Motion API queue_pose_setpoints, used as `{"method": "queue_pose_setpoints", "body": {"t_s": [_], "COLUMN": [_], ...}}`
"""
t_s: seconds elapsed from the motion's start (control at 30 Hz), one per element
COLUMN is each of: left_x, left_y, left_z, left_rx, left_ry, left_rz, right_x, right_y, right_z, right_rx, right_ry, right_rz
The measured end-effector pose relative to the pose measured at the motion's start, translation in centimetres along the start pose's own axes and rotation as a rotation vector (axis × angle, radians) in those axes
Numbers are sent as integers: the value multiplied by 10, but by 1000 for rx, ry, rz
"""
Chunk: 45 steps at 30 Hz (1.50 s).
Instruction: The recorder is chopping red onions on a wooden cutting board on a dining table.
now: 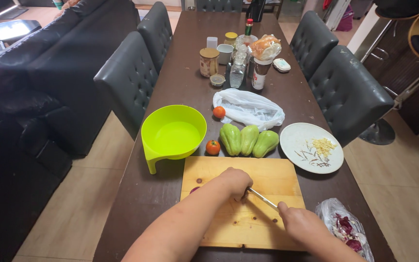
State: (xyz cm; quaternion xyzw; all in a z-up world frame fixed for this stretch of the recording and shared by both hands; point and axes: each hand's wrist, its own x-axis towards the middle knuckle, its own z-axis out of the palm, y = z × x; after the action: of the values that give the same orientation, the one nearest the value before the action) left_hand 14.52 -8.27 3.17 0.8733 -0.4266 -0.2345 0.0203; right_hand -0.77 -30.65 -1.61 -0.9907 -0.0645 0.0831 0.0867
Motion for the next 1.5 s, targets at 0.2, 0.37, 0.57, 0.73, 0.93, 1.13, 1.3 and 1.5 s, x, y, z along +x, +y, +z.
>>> {"method": "queue_pose_setpoints", "body": {"t_s": [0.2, 0.37, 0.57, 0.73, 0.93, 1.13, 1.3, 1.5], "left_x": [3, -4, 12, 12, 11, 16, 18, 17], "left_y": [-6, -5, -13, -13, -19, -16, -17, -15], "left_z": [0, -14, -1, -1, 4, 3, 3, 0], "left_rx": [-61, -65, -111, -77, -51, -5, 15, 37], "left_ry": [-16, -12, -22, 6, 27, 14, 8, 15], "left_rz": [-13, -45, -28, -35, -16, 0, 3, 11], "right_x": [11, 22, 31, 30, 26, 32, 33, 38], "right_y": [-27, -32, -33, -34, -35, -23, -20, -10], "right_z": [-44, -62, -62, -56, -61, -57, -56, -38], "right_rx": [-98, -82, -103, -85, -119, -107, -117, -77], "right_ry": [-59, -89, -146, -136, -157, -110, -106, -165], "right_rz": [27, 15, 45, 76, 109, 27, 15, 57]}}
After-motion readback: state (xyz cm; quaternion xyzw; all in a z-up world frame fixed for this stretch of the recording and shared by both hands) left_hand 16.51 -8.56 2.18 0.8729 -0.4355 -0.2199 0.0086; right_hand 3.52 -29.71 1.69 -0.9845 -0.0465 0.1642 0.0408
